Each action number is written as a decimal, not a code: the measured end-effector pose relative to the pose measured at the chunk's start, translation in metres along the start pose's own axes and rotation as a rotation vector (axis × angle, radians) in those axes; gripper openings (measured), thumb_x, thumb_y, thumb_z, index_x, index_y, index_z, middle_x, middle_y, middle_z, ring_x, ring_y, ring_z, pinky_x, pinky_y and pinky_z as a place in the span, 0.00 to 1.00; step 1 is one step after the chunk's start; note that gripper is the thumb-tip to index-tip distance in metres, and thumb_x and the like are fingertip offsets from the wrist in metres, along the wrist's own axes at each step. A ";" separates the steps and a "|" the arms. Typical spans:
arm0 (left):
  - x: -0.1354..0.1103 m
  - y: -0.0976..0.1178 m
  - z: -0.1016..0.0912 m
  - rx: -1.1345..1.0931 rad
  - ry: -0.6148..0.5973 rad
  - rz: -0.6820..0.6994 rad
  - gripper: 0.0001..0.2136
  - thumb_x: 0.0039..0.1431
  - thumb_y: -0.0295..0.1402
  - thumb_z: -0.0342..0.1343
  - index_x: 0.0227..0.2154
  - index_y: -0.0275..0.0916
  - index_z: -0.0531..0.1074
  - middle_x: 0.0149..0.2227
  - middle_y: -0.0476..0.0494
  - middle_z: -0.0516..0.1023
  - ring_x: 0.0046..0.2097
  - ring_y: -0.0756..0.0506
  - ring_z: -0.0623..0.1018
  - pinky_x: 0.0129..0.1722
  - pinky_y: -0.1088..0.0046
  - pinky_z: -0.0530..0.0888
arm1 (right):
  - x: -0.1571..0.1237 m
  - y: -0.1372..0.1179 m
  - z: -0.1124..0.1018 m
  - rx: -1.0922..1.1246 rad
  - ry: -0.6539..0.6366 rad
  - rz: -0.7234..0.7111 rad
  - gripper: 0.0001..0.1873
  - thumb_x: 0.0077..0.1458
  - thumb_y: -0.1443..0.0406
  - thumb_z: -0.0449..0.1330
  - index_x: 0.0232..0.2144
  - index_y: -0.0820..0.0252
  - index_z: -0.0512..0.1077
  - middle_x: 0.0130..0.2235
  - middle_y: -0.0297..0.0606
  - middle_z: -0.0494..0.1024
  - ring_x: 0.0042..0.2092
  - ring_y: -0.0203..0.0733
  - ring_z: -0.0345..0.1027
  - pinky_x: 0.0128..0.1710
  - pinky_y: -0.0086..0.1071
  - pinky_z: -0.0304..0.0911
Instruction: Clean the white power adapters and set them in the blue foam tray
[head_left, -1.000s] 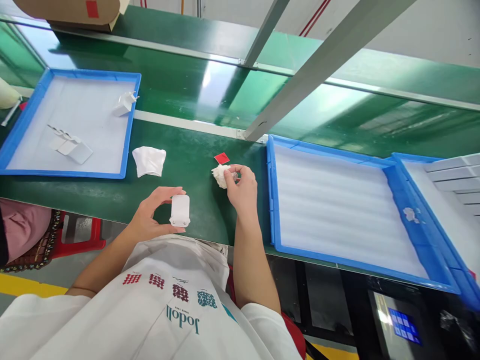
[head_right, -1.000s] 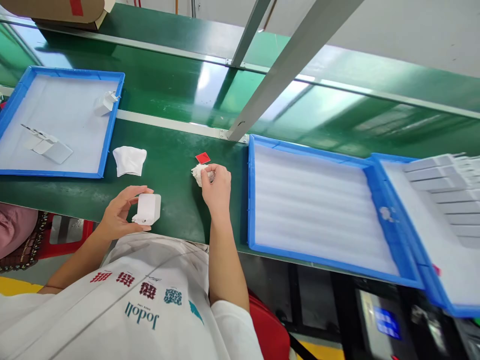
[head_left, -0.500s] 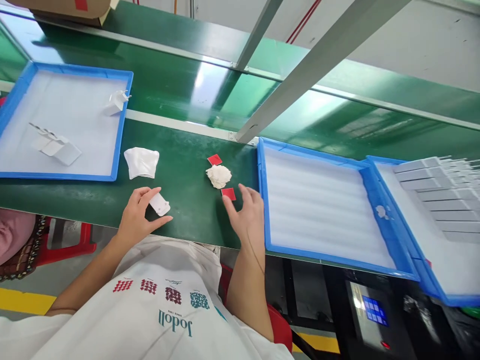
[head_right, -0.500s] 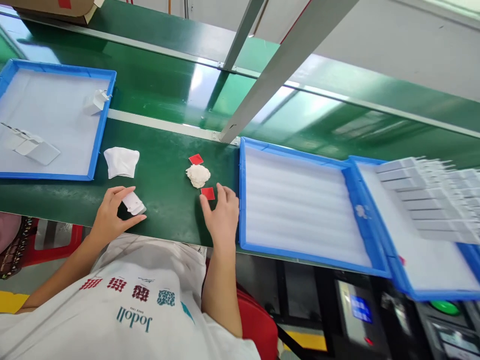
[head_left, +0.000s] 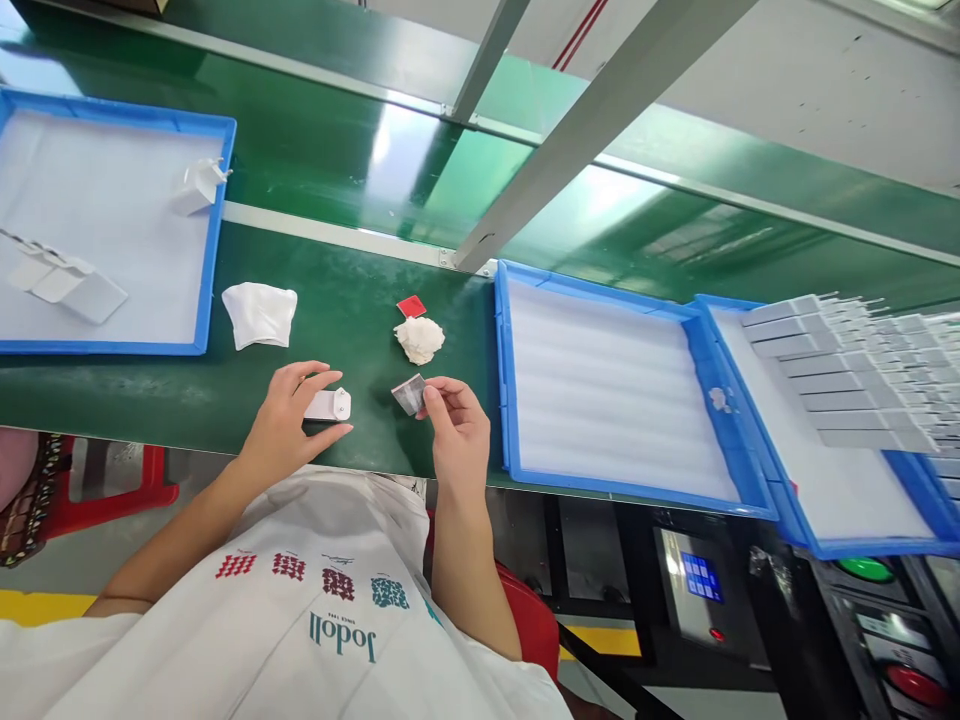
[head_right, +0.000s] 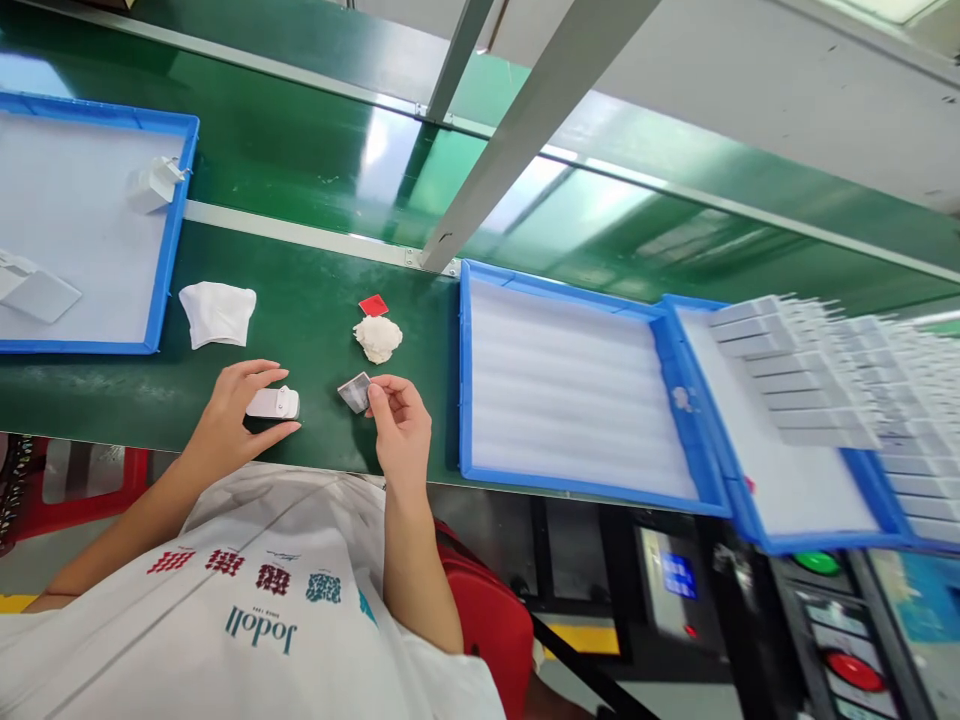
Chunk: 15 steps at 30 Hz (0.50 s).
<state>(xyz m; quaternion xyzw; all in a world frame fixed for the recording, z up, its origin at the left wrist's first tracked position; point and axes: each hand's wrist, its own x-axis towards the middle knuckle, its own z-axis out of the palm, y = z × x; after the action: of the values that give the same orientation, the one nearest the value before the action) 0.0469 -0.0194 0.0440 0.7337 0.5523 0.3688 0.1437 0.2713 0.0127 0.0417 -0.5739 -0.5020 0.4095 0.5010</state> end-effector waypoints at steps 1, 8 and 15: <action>0.001 0.006 -0.002 0.011 0.067 0.017 0.14 0.59 0.37 0.64 0.47 0.43 0.74 0.51 0.39 0.74 0.54 0.38 0.72 0.53 0.57 0.73 | -0.006 -0.006 0.003 0.033 0.017 0.003 0.13 0.60 0.55 0.62 0.37 0.59 0.74 0.32 0.33 0.76 0.29 0.34 0.70 0.31 0.31 0.69; 0.005 0.043 -0.017 -0.045 0.156 0.197 0.09 0.66 0.36 0.56 0.31 0.44 0.79 0.43 0.41 0.77 0.49 0.40 0.70 0.50 0.58 0.71 | -0.044 -0.031 0.028 0.036 0.011 -0.411 0.02 0.62 0.66 0.61 0.38 0.53 0.74 0.36 0.36 0.80 0.38 0.41 0.75 0.37 0.37 0.73; 0.000 0.041 -0.015 -0.135 -0.010 -0.002 0.15 0.67 0.44 0.53 0.33 0.42 0.80 0.53 0.38 0.74 0.53 0.38 0.67 0.50 0.58 0.71 | -0.055 -0.024 0.030 -0.089 -0.034 -0.748 0.16 0.58 0.74 0.62 0.43 0.47 0.73 0.39 0.35 0.84 0.40 0.45 0.78 0.38 0.43 0.75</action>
<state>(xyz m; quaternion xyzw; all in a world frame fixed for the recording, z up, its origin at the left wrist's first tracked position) 0.0653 -0.0368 0.0801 0.7236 0.5261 0.4015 0.1959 0.2295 -0.0373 0.0584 -0.3654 -0.7024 0.1856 0.5820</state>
